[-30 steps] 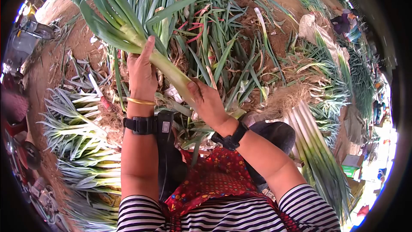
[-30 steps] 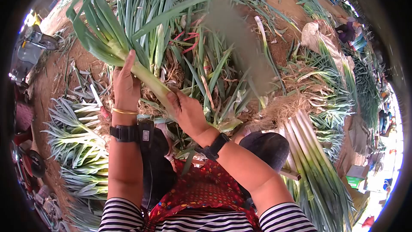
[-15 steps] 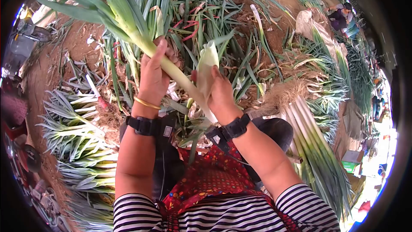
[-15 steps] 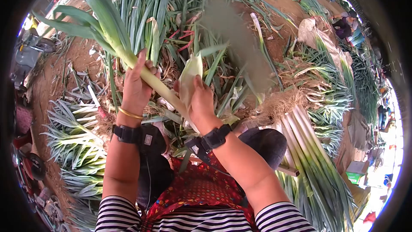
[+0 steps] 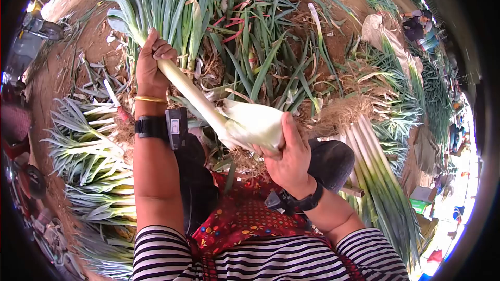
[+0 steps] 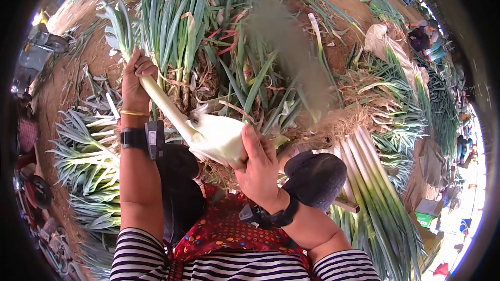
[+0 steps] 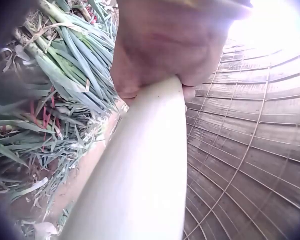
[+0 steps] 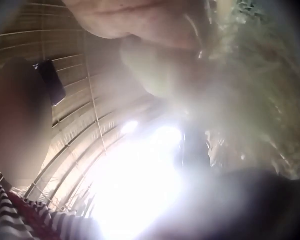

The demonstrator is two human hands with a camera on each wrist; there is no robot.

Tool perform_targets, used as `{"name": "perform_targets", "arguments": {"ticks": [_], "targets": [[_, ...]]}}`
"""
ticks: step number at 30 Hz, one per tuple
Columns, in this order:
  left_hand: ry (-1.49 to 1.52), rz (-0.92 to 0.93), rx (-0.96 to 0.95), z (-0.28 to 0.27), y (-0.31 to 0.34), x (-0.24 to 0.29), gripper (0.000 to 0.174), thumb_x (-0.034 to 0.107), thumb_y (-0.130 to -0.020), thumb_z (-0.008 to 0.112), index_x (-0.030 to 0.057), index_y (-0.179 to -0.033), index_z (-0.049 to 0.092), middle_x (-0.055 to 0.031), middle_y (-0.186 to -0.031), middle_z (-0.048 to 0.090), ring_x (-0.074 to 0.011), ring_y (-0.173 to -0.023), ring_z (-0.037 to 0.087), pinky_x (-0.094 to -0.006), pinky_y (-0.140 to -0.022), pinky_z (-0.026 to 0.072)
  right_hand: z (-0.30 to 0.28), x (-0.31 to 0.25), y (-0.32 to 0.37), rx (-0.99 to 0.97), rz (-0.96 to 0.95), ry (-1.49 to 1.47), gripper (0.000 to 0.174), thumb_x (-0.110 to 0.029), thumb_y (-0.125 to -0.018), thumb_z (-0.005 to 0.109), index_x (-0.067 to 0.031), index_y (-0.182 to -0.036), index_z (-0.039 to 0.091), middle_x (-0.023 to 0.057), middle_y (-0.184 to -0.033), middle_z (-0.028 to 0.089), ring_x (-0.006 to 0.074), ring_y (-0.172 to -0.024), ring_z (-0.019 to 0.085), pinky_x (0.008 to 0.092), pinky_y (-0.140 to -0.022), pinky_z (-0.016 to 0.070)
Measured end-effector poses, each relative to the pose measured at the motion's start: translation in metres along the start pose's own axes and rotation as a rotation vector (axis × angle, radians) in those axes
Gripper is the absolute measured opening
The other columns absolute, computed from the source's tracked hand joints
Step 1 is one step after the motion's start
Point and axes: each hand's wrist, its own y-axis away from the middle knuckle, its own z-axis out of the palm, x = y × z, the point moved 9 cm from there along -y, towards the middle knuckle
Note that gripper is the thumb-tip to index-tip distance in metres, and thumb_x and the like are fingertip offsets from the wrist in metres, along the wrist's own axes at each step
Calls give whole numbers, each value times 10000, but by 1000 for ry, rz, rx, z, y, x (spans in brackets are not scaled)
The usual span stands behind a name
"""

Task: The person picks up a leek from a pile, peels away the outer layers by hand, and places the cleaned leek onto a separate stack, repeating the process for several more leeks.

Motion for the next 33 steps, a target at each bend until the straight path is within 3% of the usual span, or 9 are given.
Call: {"name": "perform_targets", "arguments": {"ticks": [1,3,11,12,13,16,23,26,33], "targets": [[-4,0,-11,0,1,2,210,151,-887,550,118,-704,454,68,-552,347,-40,-439,336,-201,-429,330,12,-36,16,-82,-483,696,444,-43,-818,603,13,-1220,424,103,-938,542,235,-815,536,313,-684,456],[12,-13,-38,-9,-5,15,218,153,-892,542,116,-694,457,68,-554,352,-40,-441,344,-200,-430,333,5,-35,25,-99,-483,691,598,-46,-730,683,22,-1255,403,105,-962,562,242,-833,548,302,-701,454],[-26,142,-70,-10,10,62,244,153,-886,555,118,-676,435,66,-547,352,-40,-439,332,-203,-432,313,-104,-6,86,-57,-351,552,425,-198,-826,602,29,-1161,472,156,-951,571,242,-822,559,325,-639,472],[-69,170,-67,-9,13,65,246,152,-884,558,119,-676,431,66,-551,353,-41,-445,331,-202,-436,305,-92,2,61,-252,-36,428,384,-317,-883,508,17,-1071,529,129,-838,575,215,-797,579,322,-548,466],[-112,201,-67,-6,17,68,248,151,-882,561,121,-676,427,67,-555,355,-41,-451,329,-200,-440,296,-64,1,39,-460,4,622,215,-185,-840,529,18,-872,593,129,-799,605,296,-743,563,388,-715,438],[-287,376,42,7,35,69,221,189,-852,606,125,-728,434,60,-569,371,-44,-452,320,-202,-444,293,-43,49,33,-733,-73,1205,458,-350,-820,570,-22,-1137,521,134,-1062,567,294,-1028,500,416,-925,339],[-304,612,178,44,81,45,239,175,-842,615,115,-752,402,32,-567,388,-78,-417,360,-220,-388,332,77,-35,-16,-571,-423,805,604,-287,-783,635,-73,-1289,385,152,-1149,534,290,-1054,512,426,-929,341],[-251,678,173,57,103,54,236,176,-847,610,117,-797,387,14,-573,395,-95,-415,388,-236,-377,353,104,-2,-20,-622,-191,809,462,-243,-771,642,-91,-1167,460,165,-852,611,353,-782,597,426,-695,463],[-312,855,272,42,164,120,196,188,-865,590,123,-808,413,33,-601,360,-78,-480,381,-227,-422,337,118,26,7,-772,-55,659,254,-201,-764,646,-79,-968,558,174,-786,609,374,-723,589,413,-585,471]]}}
